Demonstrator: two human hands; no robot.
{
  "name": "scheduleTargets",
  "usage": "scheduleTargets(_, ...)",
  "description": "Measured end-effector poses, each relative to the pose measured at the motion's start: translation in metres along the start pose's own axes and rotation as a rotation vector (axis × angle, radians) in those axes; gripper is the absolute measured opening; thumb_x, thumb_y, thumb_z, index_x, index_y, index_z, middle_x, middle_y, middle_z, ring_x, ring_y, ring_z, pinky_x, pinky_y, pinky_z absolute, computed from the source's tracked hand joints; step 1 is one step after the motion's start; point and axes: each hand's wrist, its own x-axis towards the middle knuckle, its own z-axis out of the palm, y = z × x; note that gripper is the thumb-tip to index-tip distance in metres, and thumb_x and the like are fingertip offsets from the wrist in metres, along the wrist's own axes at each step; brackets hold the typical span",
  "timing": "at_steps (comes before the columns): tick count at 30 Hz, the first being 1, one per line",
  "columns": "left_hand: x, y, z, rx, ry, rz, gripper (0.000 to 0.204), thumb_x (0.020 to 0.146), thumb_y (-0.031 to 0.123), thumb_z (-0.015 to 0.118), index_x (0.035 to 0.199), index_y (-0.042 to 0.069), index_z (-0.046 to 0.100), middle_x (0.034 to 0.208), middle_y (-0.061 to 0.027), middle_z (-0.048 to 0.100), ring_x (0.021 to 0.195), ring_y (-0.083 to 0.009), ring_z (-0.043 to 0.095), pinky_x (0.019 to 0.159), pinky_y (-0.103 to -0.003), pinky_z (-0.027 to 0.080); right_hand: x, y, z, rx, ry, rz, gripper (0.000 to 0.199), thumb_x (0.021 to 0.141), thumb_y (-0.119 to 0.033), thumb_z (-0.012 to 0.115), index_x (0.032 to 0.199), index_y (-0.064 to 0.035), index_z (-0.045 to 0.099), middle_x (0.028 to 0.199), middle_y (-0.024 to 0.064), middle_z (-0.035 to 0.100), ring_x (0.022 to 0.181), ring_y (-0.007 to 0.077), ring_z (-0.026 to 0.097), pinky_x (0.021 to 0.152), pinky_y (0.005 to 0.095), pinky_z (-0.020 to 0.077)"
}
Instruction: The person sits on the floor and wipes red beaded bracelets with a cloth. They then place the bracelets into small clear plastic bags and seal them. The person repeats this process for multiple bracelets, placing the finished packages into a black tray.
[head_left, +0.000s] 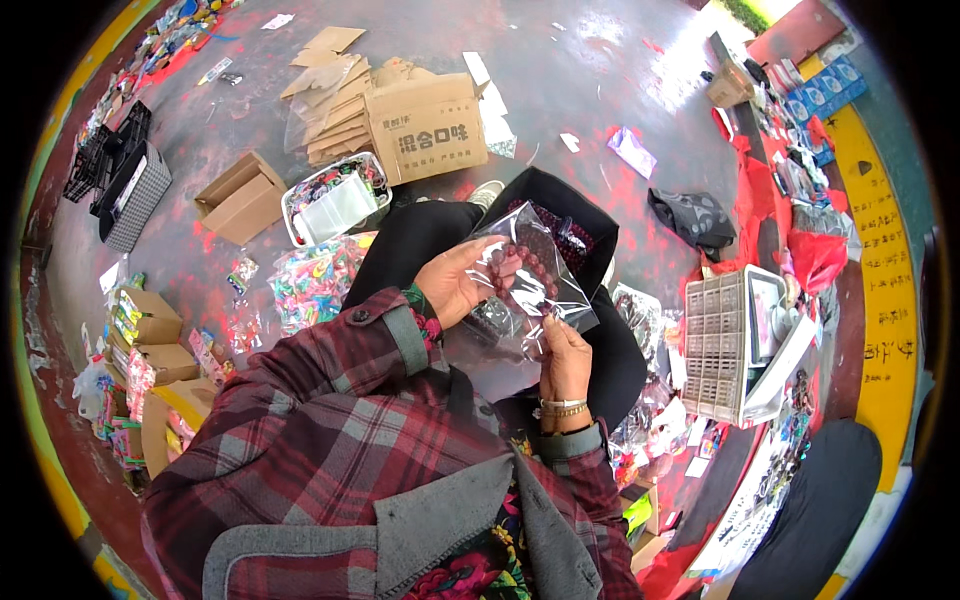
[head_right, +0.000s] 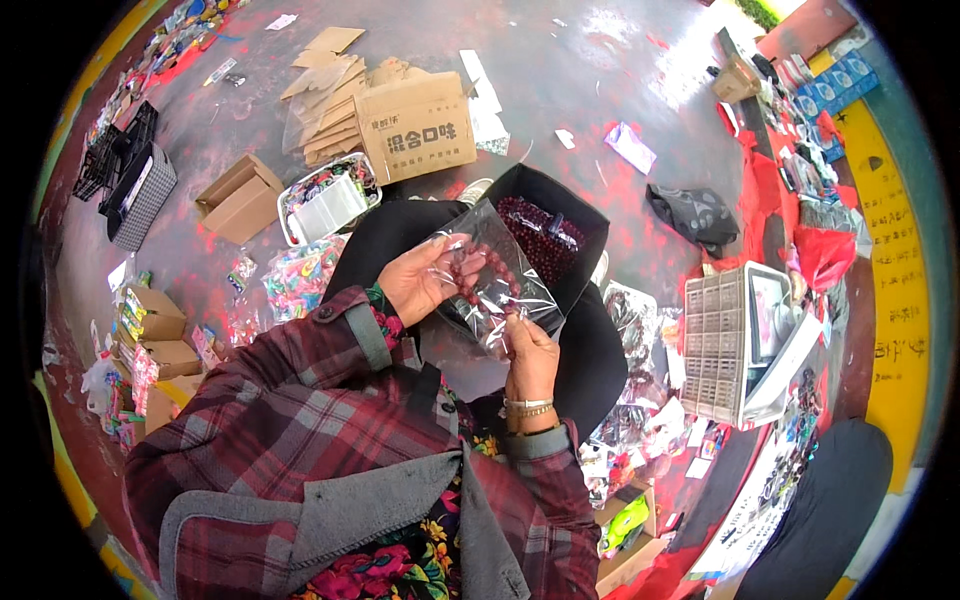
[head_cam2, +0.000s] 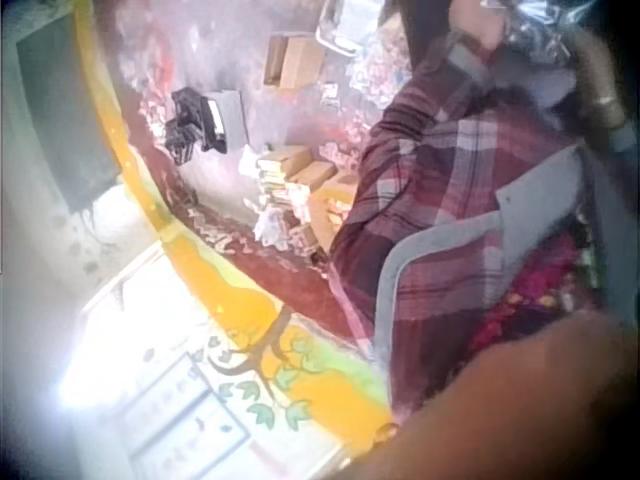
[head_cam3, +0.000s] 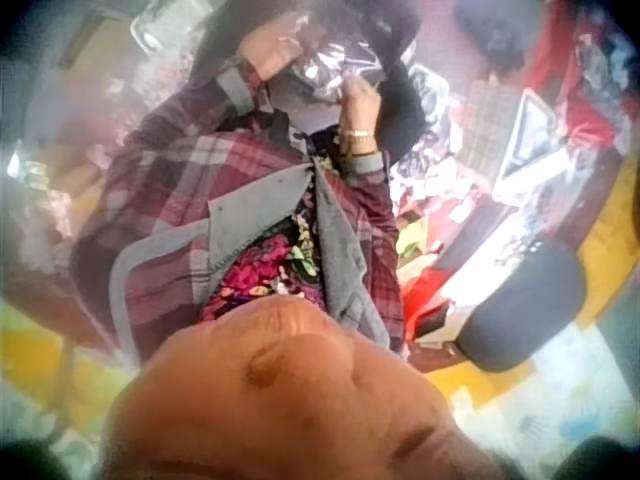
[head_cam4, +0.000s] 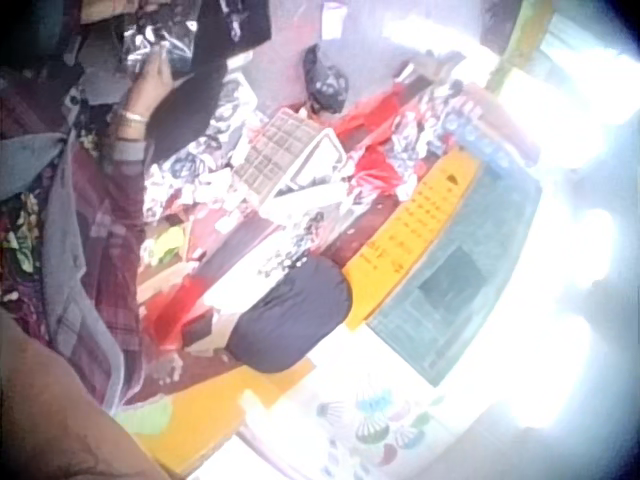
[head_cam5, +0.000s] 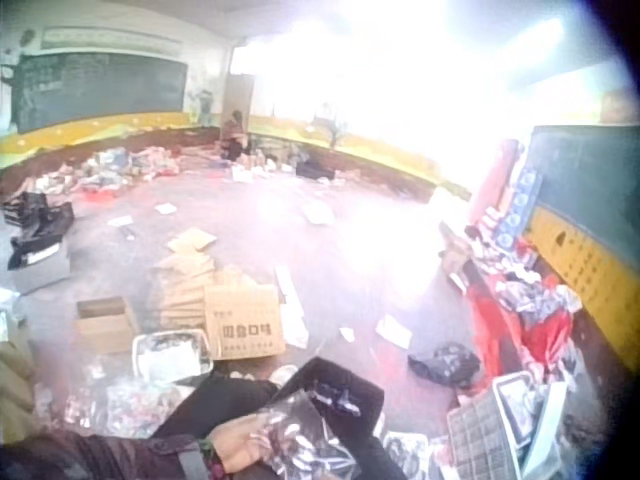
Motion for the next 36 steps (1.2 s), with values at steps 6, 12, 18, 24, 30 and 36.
scheduleTargets(6, -0.005, 0.029, 0.006, 0.073, -0.104, -0.149, 0.046, 0.092, 0.034, 0.044, 0.119, -0.003, 0.046, 0.114, -0.0218, 0.053, 0.106, -0.0314, 0.053, 0.093, -0.042, 0.040, -0.004, -0.028, -0.010, -0.029, -0.142, -0.063, 0.013, 0.083, -0.009, 0.060, 0.086, 0.0033, 0.064, 0.074, 0.0096, 0.066, 0.053, 0.0042, 0.049, 0.049, 0.0166, 0.0358)
scheduleTargets(12, -0.011, 0.033, 0.018, 0.448, -0.040, -0.146, 0.032, 0.090, 0.023, 0.051, 0.104, -0.006, 0.055, 0.098, -0.0165, 0.061, 0.090, -0.0256, 0.062, 0.077, -0.036, 0.051, -0.012, -0.038, -0.012, -0.050, -0.141, -0.046, 0.013, 0.083, -0.007, 0.058, 0.085, 0.0058, 0.062, 0.075, 0.0118, 0.065, 0.060, 0.0121, 0.058, 0.056, 0.0220, 0.0454)
scheduleTargets(18, -0.010, 0.025, 0.008, 0.560, -0.015, -0.035, 0.035, 0.091, 0.026, 0.049, 0.102, -0.006, 0.056, 0.094, -0.0145, 0.062, 0.086, -0.0233, 0.063, 0.073, -0.033, 0.051, -0.013, -0.037, -0.013, -0.095, -0.132, -0.026, 0.012, 0.082, -0.007, 0.059, 0.083, 0.0039, 0.062, 0.072, 0.0112, 0.065, 0.055, 0.0130, 0.058, 0.050, 0.0209, 0.0420)
scheduleTargets(24, -0.009, 0.028, 0.009, 0.551, -0.092, -0.089, 0.036, 0.091, 0.028, 0.049, 0.107, -0.004, 0.055, 0.092, -0.0128, 0.062, 0.081, -0.0189, 0.063, 0.072, -0.030, 0.051, -0.013, -0.039, -0.020, -0.151, -0.142, -0.032, 0.013, 0.082, -0.011, 0.061, 0.084, 0.0016, 0.062, 0.073, 0.0116, 0.065, 0.055, 0.0149, 0.058, 0.049, 0.0216, 0.0401)
scheduleTargets(30, -0.006, 0.030, 0.011, 0.568, -0.066, -0.145, 0.038, 0.091, 0.029, 0.050, 0.109, -0.004, 0.052, 0.091, -0.0163, 0.063, 0.081, -0.0199, 0.063, 0.070, -0.031, 0.051, -0.013, -0.047, -0.027, -0.189, -0.228, -0.041, 0.011, 0.080, -0.008, 0.062, 0.080, 0.0036, 0.064, 0.069, 0.0094, 0.064, 0.055, 0.0129, 0.057, 0.051, 0.0221, 0.0416)
scheduleTargets(36, -0.008, 0.027, 0.011, 0.627, 0.016, -0.098, 0.031, 0.090, 0.023, 0.051, 0.098, -0.006, 0.057, 0.092, -0.0176, 0.063, 0.081, -0.0222, 0.064, 0.071, -0.032, 0.052, -0.016, -0.053, -0.030, -0.274, -0.243, -0.001, 0.012, 0.080, -0.008, 0.062, 0.079, 0.0035, 0.064, 0.068, 0.0074, 0.064, 0.055, 0.0102, 0.056, 0.052, 0.0206, 0.0403)
